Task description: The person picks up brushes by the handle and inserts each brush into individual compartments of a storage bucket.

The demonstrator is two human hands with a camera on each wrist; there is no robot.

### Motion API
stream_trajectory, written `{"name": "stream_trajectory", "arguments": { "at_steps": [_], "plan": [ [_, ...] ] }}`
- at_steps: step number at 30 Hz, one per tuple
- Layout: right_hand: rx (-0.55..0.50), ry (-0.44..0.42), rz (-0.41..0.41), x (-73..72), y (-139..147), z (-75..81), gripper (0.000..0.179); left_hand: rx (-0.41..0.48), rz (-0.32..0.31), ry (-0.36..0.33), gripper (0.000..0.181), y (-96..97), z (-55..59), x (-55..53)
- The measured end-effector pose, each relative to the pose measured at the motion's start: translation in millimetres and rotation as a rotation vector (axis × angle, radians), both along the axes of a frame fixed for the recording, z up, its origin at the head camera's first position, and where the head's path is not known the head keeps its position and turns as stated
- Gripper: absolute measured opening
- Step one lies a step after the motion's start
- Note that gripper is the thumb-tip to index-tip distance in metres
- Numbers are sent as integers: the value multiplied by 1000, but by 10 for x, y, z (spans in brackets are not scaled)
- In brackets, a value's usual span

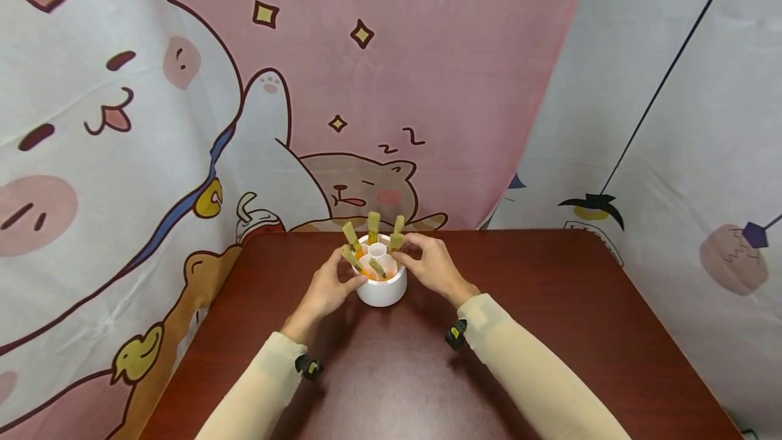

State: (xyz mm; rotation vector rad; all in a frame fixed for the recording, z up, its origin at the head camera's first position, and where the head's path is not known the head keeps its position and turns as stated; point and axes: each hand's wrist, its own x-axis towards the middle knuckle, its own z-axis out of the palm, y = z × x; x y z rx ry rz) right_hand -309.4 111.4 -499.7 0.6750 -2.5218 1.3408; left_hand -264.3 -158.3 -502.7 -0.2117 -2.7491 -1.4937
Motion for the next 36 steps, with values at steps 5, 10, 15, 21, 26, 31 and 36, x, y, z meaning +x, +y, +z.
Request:
{"name": "stream_trajectory", "arguments": {
  "at_steps": [5,10,15,21,26,31,36],
  "plan": [
    [-7,-20,14,-2,33,-21,20,0,3,1,73,2,1,7],
    [-9,-39,26,4,63,-42,24,-11,8,0,74,0,0,8],
    [9,-41,32,5,90,-66,25,-14,9,-10,74,-1,-2,10],
    [16,-41,56,0,134,-92,26,-10,8,-33,76,5,-13,5],
    [26,-31,90,-5,167,-102,26,-10,2,-30,76,1,-6,6],
    [25,-27,94,-10,186,-112,26,-13,2,-22,76,2,7,6],
    [24,-16,101,-9,187,-111,27,-23,1,-17,76,1,26,4]
  ]
}}
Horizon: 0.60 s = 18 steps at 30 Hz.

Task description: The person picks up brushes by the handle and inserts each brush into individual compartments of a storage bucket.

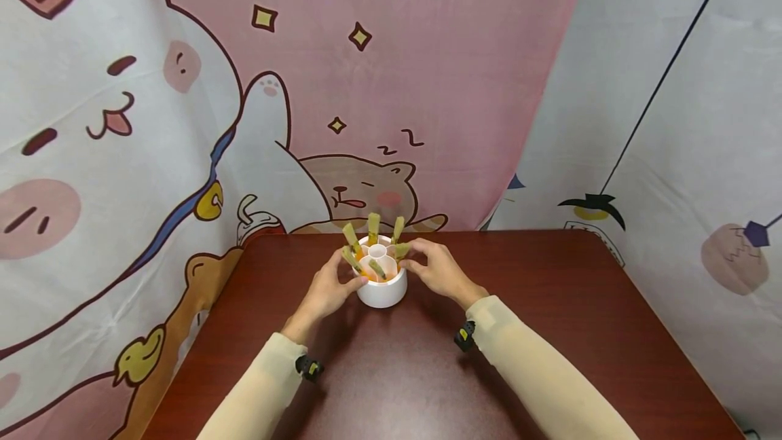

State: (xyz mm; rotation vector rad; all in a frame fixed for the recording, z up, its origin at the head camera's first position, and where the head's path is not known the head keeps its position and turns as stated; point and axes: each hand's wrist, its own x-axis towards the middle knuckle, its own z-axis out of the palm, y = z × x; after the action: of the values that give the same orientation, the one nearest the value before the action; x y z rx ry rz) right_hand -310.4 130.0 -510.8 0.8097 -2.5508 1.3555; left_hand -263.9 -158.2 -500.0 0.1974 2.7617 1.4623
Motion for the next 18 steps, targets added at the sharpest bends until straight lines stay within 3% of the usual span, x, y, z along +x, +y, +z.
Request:
{"name": "stream_trajectory", "arguments": {
  "at_steps": [13,18],
  "plan": [
    [8,9,-41,35,30,3,26,-2,-2,-6,76,-3,13,7],
    [-15,-26,-54,92,101,9,27,-4,0,-8,76,-4,6,12]
  ]
}}
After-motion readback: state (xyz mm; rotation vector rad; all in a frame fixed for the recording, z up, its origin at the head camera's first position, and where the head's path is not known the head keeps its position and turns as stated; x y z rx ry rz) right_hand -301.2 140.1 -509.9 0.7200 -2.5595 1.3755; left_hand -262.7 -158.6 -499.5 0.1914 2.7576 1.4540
